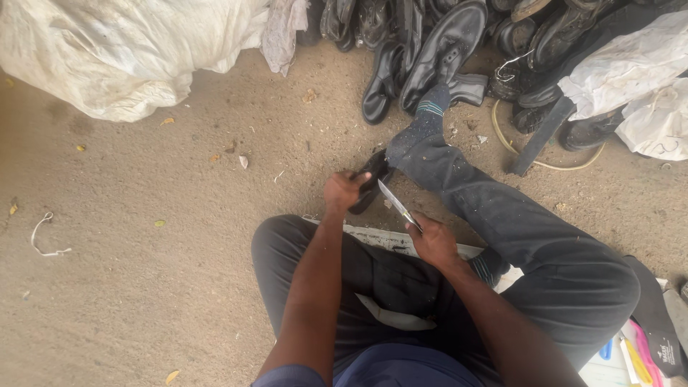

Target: The person sits on the ground and uses a knife to scrape and clean the sole and edges of a black shoe. They hold the shoe with one hand and work the blade along the rubber sole, removing debris and old material. The person then places the shoe aside and picks up another one to continue the process.

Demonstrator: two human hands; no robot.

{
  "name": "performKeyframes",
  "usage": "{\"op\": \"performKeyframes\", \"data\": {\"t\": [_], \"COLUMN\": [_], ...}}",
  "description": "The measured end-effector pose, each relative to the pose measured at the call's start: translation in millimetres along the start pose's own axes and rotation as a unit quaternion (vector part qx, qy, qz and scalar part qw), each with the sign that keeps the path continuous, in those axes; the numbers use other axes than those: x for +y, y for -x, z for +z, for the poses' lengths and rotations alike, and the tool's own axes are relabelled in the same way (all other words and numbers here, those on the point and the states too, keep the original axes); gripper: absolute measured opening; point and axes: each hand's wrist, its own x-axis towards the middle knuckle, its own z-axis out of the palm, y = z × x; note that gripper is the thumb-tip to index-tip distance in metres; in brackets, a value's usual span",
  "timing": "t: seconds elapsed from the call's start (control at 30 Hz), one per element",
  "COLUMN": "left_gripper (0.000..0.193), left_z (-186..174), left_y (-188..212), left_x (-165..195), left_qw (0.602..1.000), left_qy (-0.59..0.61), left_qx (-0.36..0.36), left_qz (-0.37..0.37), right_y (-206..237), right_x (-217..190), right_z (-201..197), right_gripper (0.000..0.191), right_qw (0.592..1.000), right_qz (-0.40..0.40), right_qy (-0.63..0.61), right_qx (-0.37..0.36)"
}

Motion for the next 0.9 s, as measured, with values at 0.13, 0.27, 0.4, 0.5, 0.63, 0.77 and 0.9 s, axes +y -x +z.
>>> {"op": "performKeyframes", "data": {"t": [0.13,0.27,0.4,0.5,0.63,0.77,0.9], "left_gripper": [0.038,0.027,0.018,0.035,0.052,0.060,0.046], "left_z": [6,39,58,54,53,67,45], "left_y": [14,52,76,79,68,49,31], "left_x": [2,7,7,5,23,69,81], "left_qw": [0.985,0.939,0.888,0.868,0.926,0.895,0.899], "left_qy": [0.142,-0.010,-0.226,-0.275,-0.272,-0.434,-0.429], "left_qx": [0.043,0.194,0.182,0.176,0.125,0.032,-0.031], "left_qz": [0.083,0.283,0.357,0.373,0.230,0.104,0.082], "right_y": [7,17,25,28,24,21,22], "right_x": [0,11,22,25,21,17,18], "right_z": [-1,-12,-26,-32,-30,-25,-22], "right_gripper": [0.032,0.036,0.036,0.036,0.035,0.037,0.038], "right_qw": [0.997,0.998,0.997,0.996,0.994,0.994,0.996], "right_qz": [-0.043,0.038,0.054,0.071,0.015,-0.007,0.063], "right_qy": [0.041,0.026,0.011,0.000,-0.024,-0.037,-0.024], "right_qx": [0.051,0.035,0.057,0.046,0.102,0.107,0.059]}}
